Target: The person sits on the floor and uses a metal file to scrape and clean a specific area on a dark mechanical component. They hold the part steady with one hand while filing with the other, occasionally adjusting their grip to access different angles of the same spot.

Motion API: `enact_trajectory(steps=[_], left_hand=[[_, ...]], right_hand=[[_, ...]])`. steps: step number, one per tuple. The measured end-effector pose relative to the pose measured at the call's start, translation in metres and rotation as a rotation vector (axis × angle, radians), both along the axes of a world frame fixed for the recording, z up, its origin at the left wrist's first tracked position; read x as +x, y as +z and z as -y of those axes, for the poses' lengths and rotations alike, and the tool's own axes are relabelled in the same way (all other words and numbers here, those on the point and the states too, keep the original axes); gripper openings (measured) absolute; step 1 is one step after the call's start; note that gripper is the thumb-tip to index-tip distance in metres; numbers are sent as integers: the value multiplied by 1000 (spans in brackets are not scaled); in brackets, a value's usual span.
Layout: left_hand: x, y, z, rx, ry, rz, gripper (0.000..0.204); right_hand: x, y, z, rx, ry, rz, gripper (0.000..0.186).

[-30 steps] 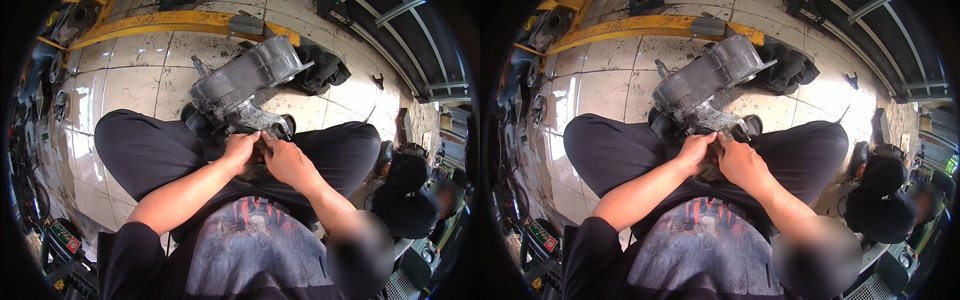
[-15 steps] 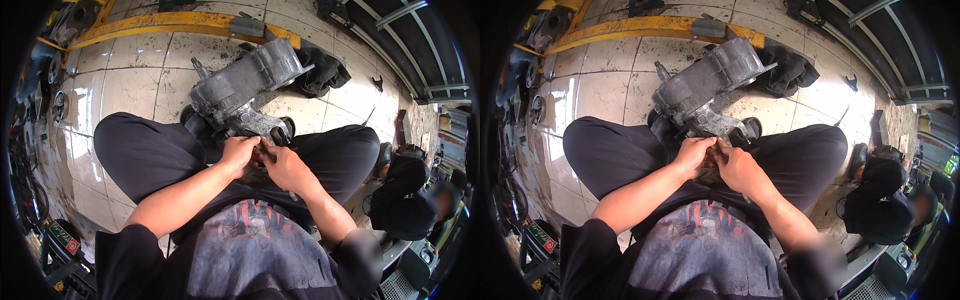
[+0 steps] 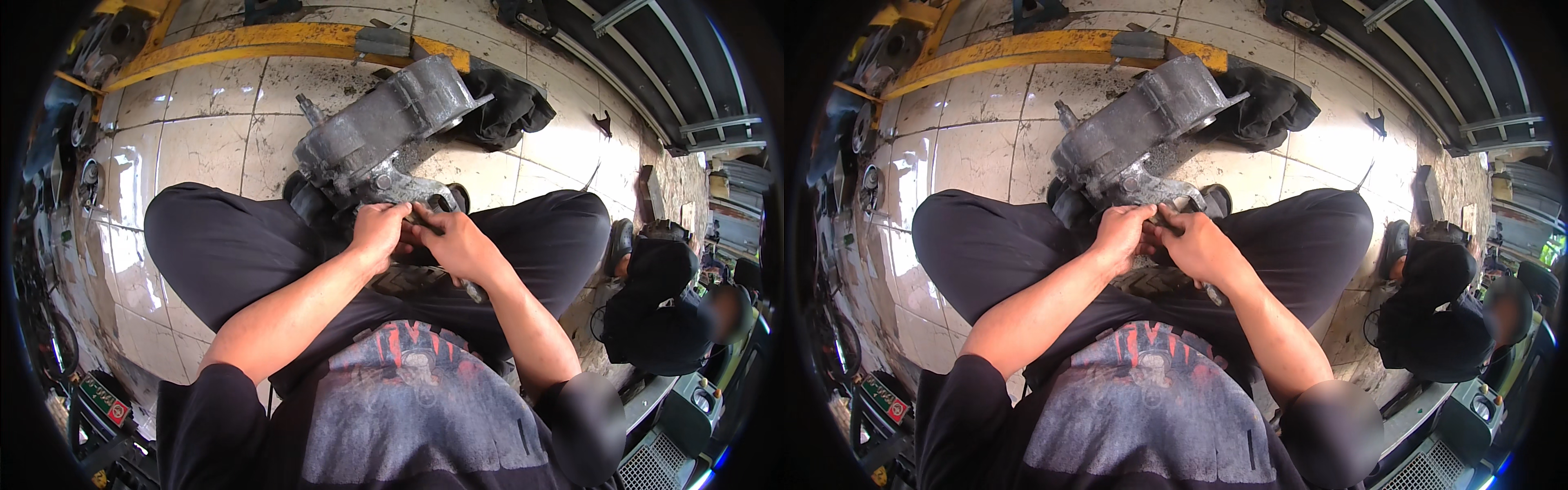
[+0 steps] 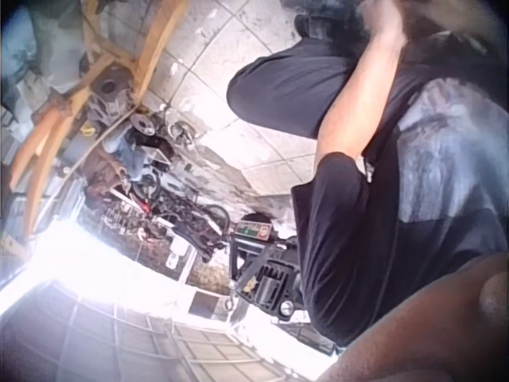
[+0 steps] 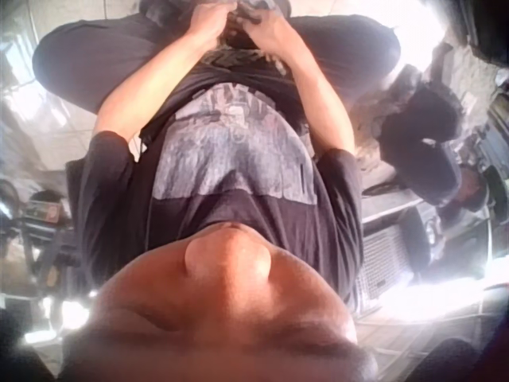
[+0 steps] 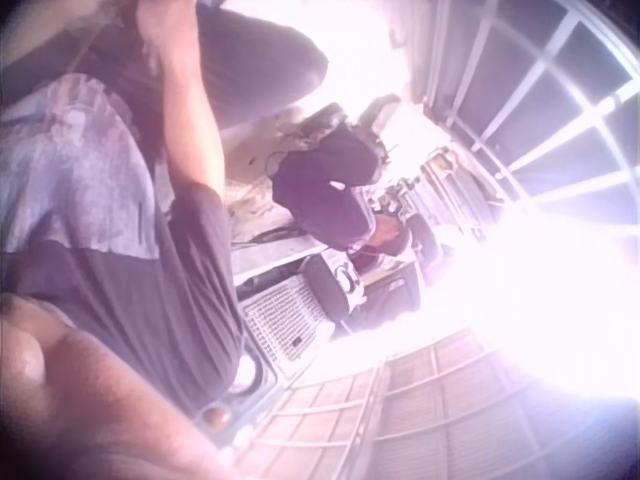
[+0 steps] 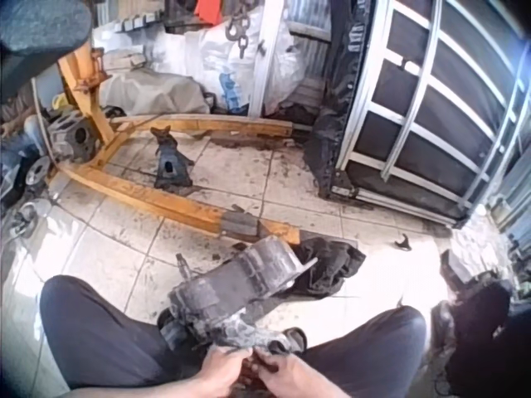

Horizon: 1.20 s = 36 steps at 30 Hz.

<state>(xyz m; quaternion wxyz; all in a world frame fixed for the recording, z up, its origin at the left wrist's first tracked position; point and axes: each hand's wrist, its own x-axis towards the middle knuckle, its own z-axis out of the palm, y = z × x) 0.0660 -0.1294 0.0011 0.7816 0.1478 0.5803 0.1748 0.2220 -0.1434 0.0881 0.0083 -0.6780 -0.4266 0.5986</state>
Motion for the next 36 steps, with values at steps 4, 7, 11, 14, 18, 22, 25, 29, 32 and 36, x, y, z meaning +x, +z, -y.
enact_trajectory(steps=[4,7,11,14,18,22,25,29,32,36], left_hand=[[-6,-12,-10,42,16,-53,24],[-10,-3,8,-5,-44,-47,24],[-2,-22,-1,64,-63,-21,26],[-4,-13,2,4,-64,-9,28],[1,-20,-3,-6,-69,-38,30],[-1,-18,3,-63,-57,-17,33],[1,-19,9,-63,-61,-15,34],[0,-30,-2,-95,-37,45,32],[-2,-19,7,-142,-100,59,33],[1,-24,-9,-125,-34,54,40]], right_hand=[[-14,-16,7,89,-44,37,53],[-17,-21,31,150,-21,90,53],[-17,-11,21,99,-90,107,52],[-14,-1,16,34,-32,89,52],[-11,-24,17,143,4,146,50],[-8,-22,22,178,156,228,52],[-10,-12,14,93,180,232,54],[-5,-22,2,203,287,273,54],[2,-33,16,222,322,252,55],[8,-30,-14,166,277,198,54]])
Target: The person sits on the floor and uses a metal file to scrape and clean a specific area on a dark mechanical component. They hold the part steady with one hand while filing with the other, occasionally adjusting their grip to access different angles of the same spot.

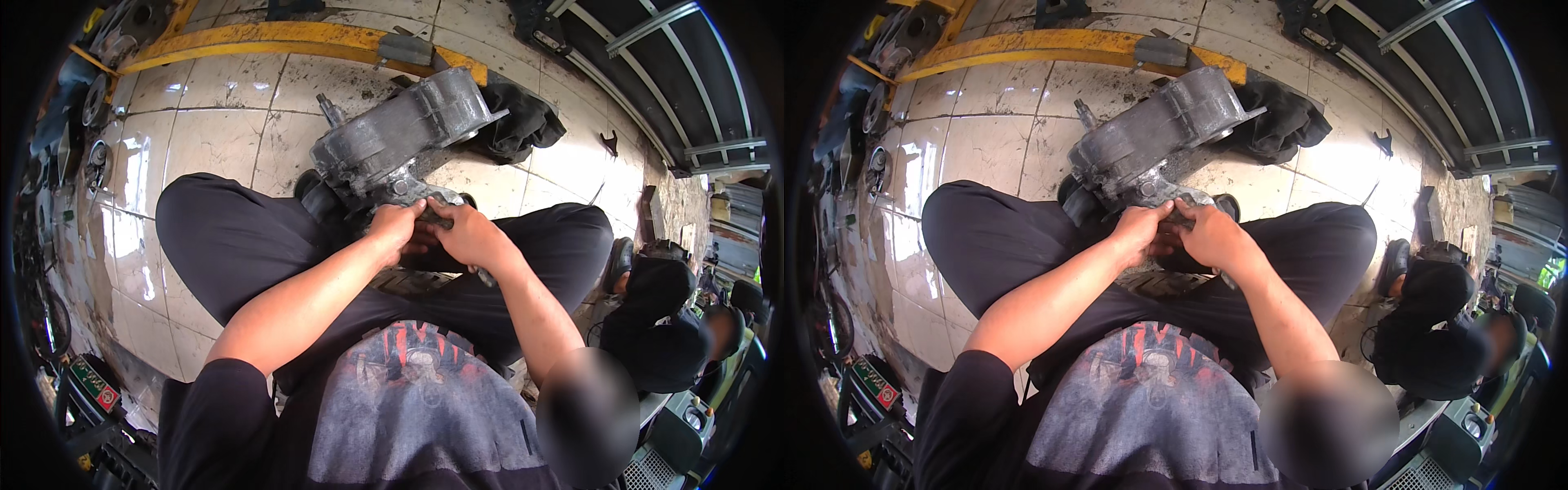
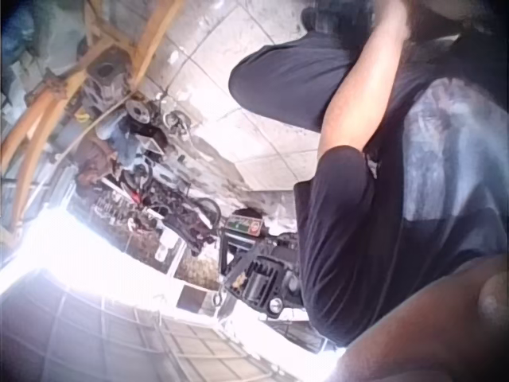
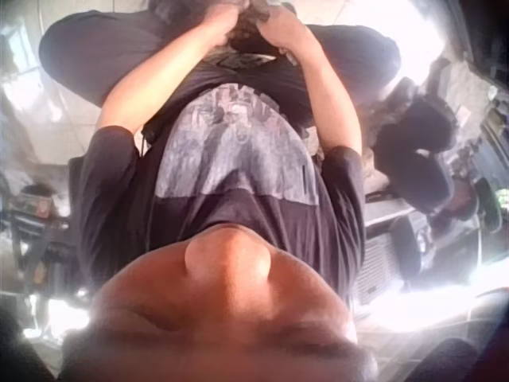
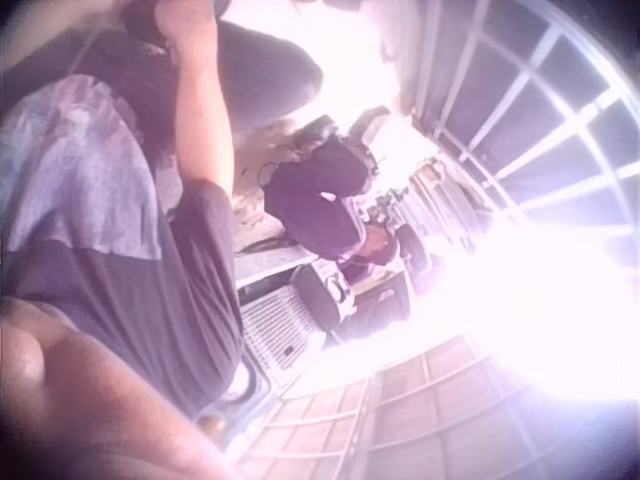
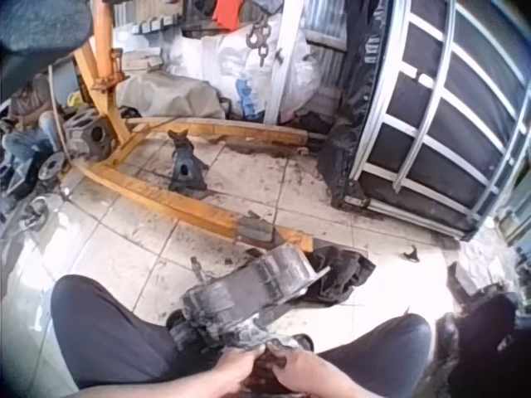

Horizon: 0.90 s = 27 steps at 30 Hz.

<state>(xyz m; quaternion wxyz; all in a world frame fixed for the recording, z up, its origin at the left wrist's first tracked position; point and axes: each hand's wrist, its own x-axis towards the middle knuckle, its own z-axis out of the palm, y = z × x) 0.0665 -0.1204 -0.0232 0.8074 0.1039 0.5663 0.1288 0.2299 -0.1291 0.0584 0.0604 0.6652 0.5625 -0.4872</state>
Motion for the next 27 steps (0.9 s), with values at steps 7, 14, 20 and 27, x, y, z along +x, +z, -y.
enact_trajectory(steps=[7,14,20,27], left_hand=[[-51,54,-24,881,-661,-692,37],[-44,38,-36,929,-625,-701,49],[-43,34,-42,901,-711,-692,30],[-42,32,-47,875,-748,-700,30]], right_hand=[[20,49,-20,-115,102,124,51],[4,31,-41,-181,259,156,42],[23,18,-57,-169,539,128,41],[6,-7,-73,-194,297,226,42]])
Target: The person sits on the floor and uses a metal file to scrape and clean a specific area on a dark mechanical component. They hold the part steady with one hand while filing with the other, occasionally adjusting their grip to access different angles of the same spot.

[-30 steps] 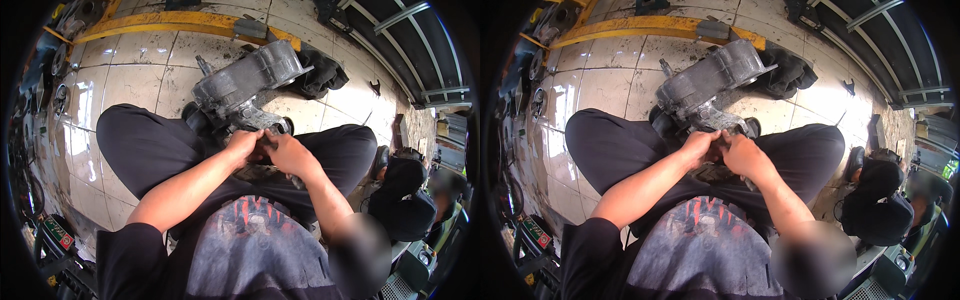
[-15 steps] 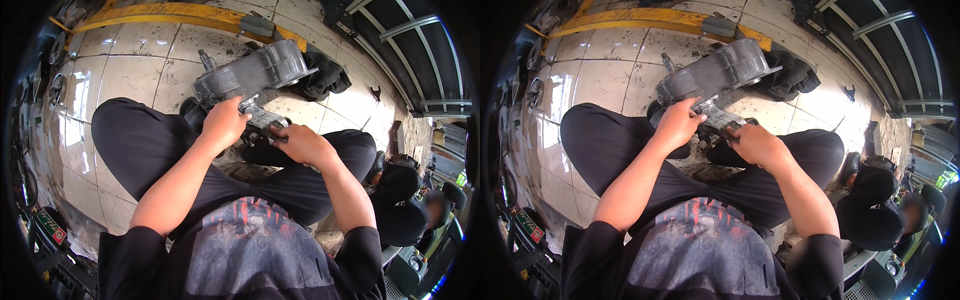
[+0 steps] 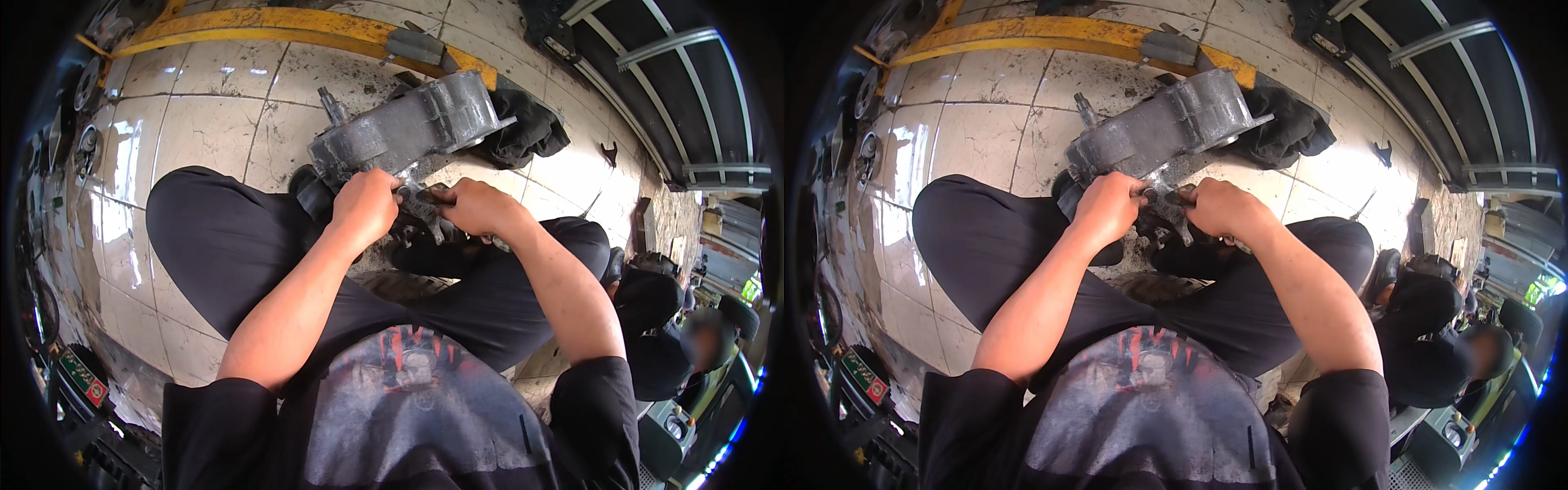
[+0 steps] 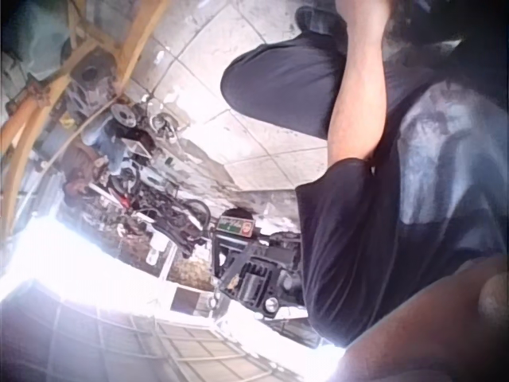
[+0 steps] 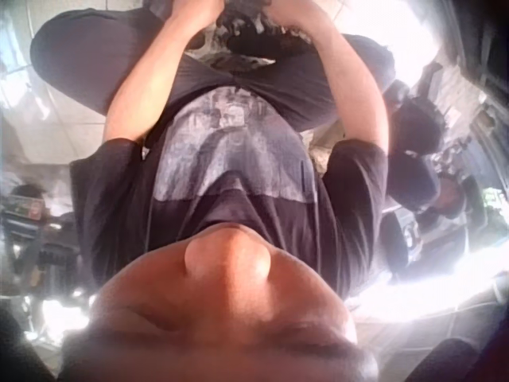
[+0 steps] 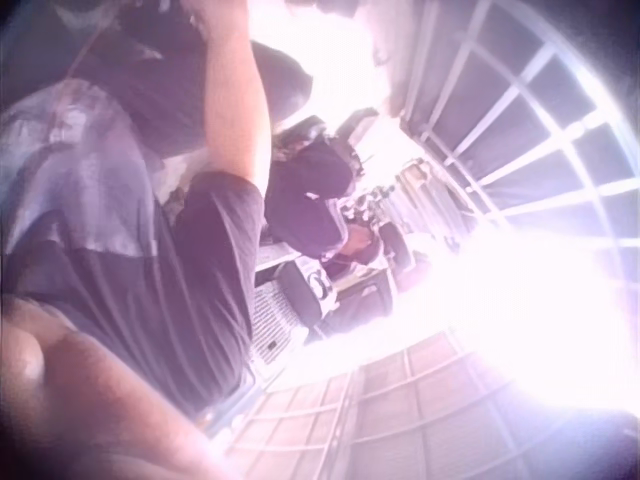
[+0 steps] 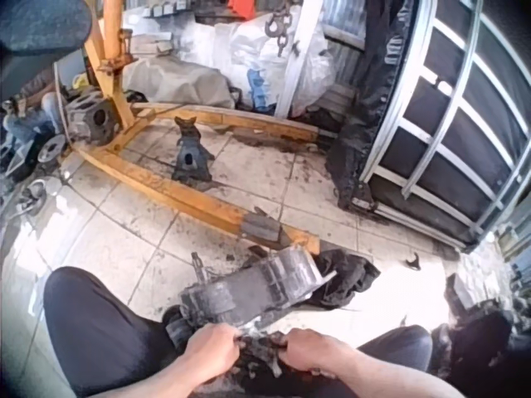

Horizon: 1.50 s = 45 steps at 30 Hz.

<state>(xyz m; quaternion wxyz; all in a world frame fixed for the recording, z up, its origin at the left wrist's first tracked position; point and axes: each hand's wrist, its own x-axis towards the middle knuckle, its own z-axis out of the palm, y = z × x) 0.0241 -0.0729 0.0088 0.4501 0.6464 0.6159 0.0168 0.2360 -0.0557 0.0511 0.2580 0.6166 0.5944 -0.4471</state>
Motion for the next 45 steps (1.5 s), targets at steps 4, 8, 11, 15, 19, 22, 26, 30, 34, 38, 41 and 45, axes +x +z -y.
enact_trajectory(steps=[4,8,11,15,19,22,26,30,34,38,41,45], left_hand=[[-5,-4,-5,-16,25,89,33],[-5,-17,2,31,49,107,34],[2,-14,-4,2,-11,112,35],[-2,-8,-10,-98,-3,70,31],[1,-8,-7,-91,21,92,29],[2,-4,-14,-116,-5,85,29],[-3,-18,-6,-53,10,109,33],[-3,-16,-4,-26,6,101,35],[0,-13,-12,-59,-5,95,33],[-6,-16,-7,-106,35,94,30],[-1,-15,-7,-80,11,93,29],[0,-11,-9,-85,-24,75,29]], right_hand=[[4,31,-9,-102,-24,-57,41],[11,32,1,-38,28,-57,36],[27,-49,36,462,139,-65,31],[2,22,0,-60,-3,-93,35],[10,23,4,-204,12,-98,46],[-7,0,-4,-137,-84,-190,47],[9,26,-16,-235,91,-147,51],[10,33,-23,-325,123,-77,49],[-8,-14,-19,-229,133,-127,52],[-5,29,-20,-211,258,-138,50],[17,2,-9,-135,319,-150,52],[-8,-7,-22,-141,231,-143,51]])
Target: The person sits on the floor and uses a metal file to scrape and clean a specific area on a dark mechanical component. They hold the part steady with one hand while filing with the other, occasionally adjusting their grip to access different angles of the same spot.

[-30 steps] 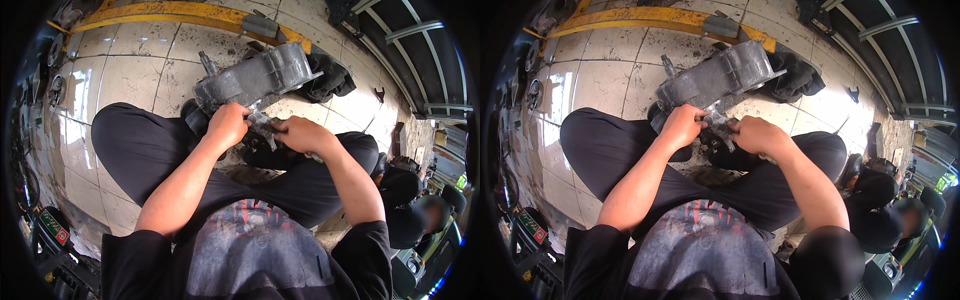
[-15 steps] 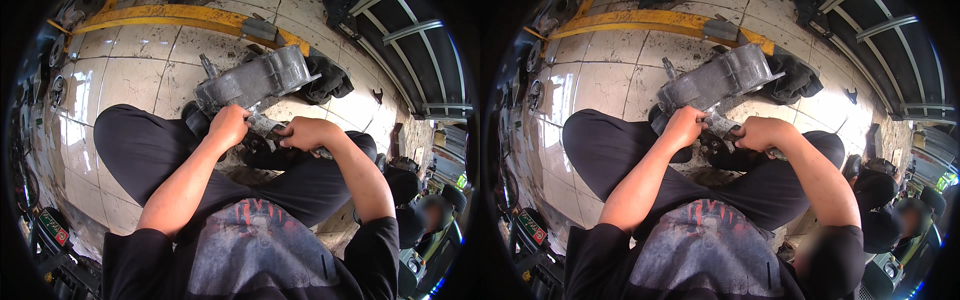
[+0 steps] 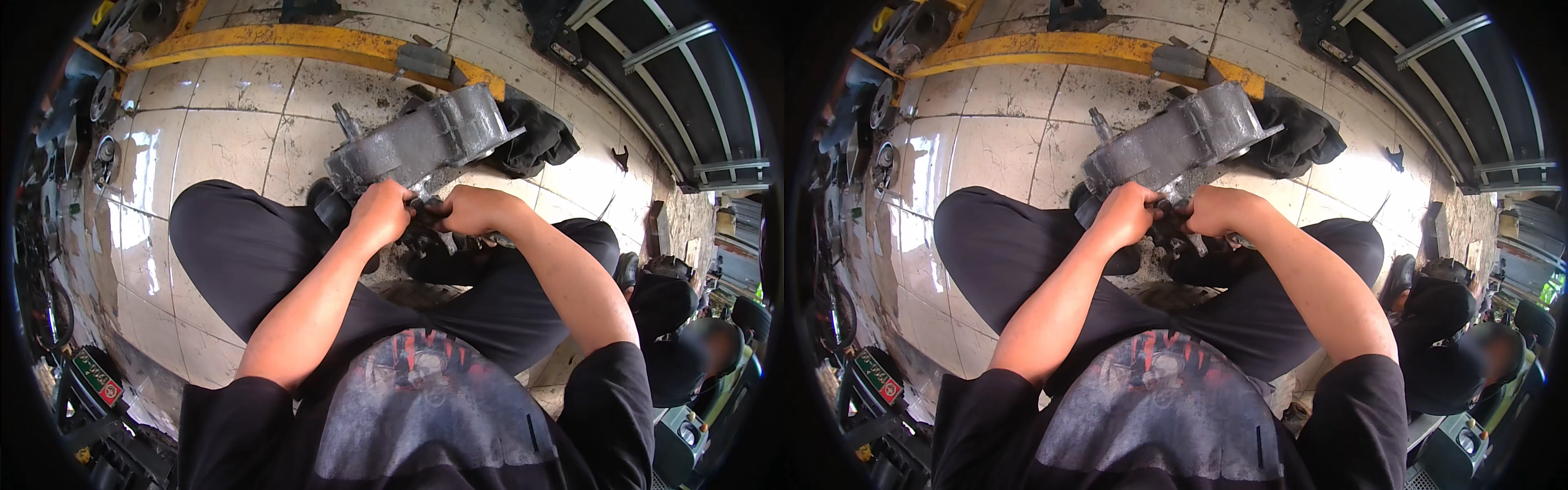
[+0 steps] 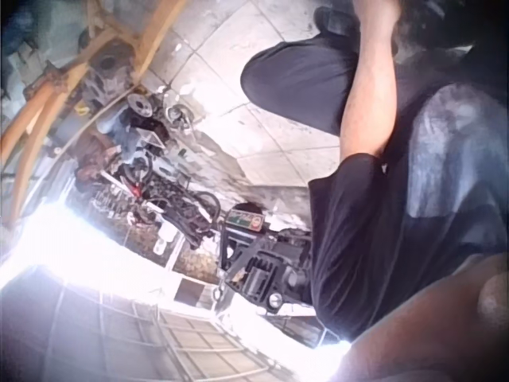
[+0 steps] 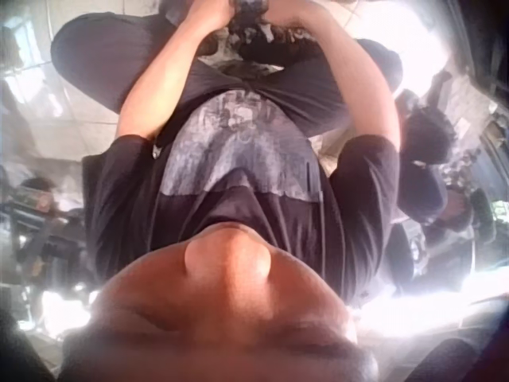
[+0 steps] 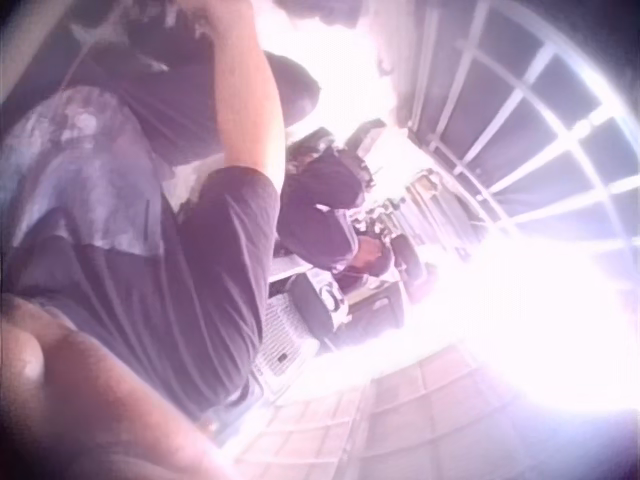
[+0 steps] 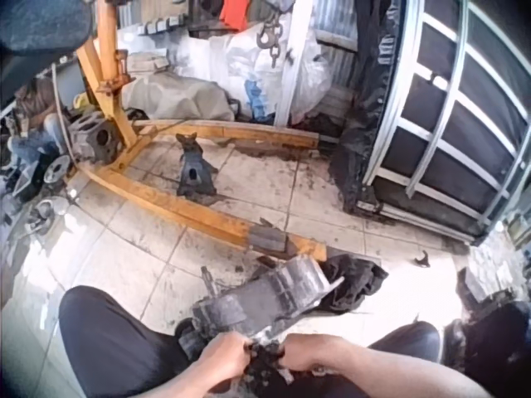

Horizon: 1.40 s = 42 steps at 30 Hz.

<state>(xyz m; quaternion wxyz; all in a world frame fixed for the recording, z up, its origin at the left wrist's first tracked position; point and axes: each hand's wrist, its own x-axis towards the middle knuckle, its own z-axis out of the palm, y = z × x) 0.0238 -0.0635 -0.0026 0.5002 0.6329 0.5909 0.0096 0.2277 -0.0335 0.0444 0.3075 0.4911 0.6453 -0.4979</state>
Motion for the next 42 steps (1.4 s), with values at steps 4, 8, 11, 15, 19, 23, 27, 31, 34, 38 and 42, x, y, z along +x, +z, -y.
enact_trajectory(steps=[4,8,11,15,19,23,27,31,34,38,42], left_hand=[[-4,-4,2,25,34,36,29],[0,-1,2,-4,26,26,30],[-2,-2,-2,-20,36,24,31],[-3,-5,4,26,44,16,34],[0,-2,2,30,26,-1,35],[0,0,5,18,36,4,37],[-4,-5,7,39,64,4,37],[-4,-8,4,0,64,54,37],[-5,-6,3,60,78,-13,37],[-8,0,6,101,111,-78,39],[-5,4,1,99,69,-100,43]], right_hand=[[11,24,3,22,22,34,43],[14,-4,25,148,-55,135,38],[-7,12,21,180,-187,209,35],[-2,35,42,176,-193,148,35],[-12,17,41,187,-177,167,35],[-7,11,47,275,-115,85,36],[-17,56,43,97,-90,117,36],[-39,31,29,81,-63,196,35],[-32,28,29,67,-93,157,39],[1,36,27,42,-133,93,47],[-2,3,24,116,-215,85,48]])
